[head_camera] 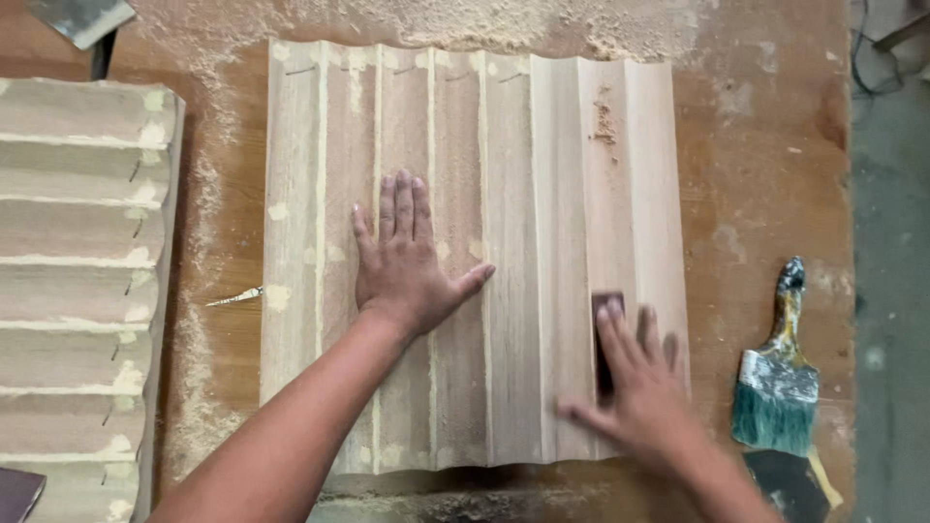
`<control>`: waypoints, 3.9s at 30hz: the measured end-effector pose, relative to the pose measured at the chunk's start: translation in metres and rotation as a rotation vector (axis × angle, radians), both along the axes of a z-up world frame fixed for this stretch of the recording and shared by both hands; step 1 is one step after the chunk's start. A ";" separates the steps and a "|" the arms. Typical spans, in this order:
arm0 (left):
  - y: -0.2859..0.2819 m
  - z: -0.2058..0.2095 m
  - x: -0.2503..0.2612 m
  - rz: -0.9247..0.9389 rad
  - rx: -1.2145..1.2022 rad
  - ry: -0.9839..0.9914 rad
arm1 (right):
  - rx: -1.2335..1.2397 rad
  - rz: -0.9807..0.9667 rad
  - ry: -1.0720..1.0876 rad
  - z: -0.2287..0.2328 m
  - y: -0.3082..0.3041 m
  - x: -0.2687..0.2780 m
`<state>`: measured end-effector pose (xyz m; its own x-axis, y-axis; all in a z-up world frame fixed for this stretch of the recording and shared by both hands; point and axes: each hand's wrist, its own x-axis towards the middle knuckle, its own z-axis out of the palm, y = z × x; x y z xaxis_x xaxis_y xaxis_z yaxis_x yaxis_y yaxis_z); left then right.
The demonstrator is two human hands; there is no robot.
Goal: The person sands a fluted wooden panel using a piece of sandpaper and brushes away dust with a paintbrush.
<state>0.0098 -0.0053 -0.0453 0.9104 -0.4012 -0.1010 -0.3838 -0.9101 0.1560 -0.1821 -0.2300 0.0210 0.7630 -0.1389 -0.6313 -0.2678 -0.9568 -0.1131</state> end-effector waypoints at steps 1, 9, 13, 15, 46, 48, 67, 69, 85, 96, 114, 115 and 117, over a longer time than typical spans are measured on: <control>0.001 0.001 0.005 0.004 0.005 -0.004 | 0.005 0.004 -0.004 -0.002 -0.008 0.043; -0.001 -0.003 0.002 0.010 -0.013 -0.045 | 0.038 0.002 -0.208 0.007 -0.024 0.140; -0.002 -0.003 -0.003 0.010 -0.041 -0.008 | 0.006 0.060 -0.061 0.003 -0.007 0.018; -0.001 -0.004 0.002 0.009 -0.036 -0.038 | -0.013 0.023 0.050 0.004 -0.005 0.023; 0.000 0.003 0.008 0.015 -0.050 0.019 | -0.035 -0.031 -0.160 -0.012 -0.015 0.072; -0.003 0.002 0.005 -0.002 -0.025 0.029 | 0.012 -0.072 -0.137 0.011 -0.015 0.130; 0.003 0.020 -0.005 0.034 -0.102 0.078 | -0.183 0.023 -0.702 -0.083 0.004 -0.170; 0.002 0.015 -0.004 -0.013 -0.220 0.015 | 0.136 -0.017 -0.882 -0.074 -0.008 -0.158; -0.106 0.104 -0.209 -0.033 -1.248 0.642 | 1.313 -1.238 -0.736 -0.006 -0.021 -0.080; -0.153 0.037 -0.195 0.399 -0.972 0.073 | 0.368 -0.142 -0.799 -0.074 -0.217 0.070; -0.186 0.010 -0.283 -0.032 0.214 -0.258 | 0.303 -0.199 -0.588 -0.048 -0.163 0.215; -0.192 0.011 -0.250 -0.036 0.213 -0.267 | 0.302 -0.203 -0.597 -0.057 -0.167 0.222; -0.204 0.013 -0.196 -0.054 0.266 -0.420 | 0.341 -0.165 -0.768 -0.082 -0.173 0.225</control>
<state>-0.1863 -0.2090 -0.0318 0.8728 -0.4593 0.1651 -0.4115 -0.8745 -0.2568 0.0432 -0.4034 -0.0609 0.9829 -0.1825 0.0247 -0.1323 -0.7928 -0.5950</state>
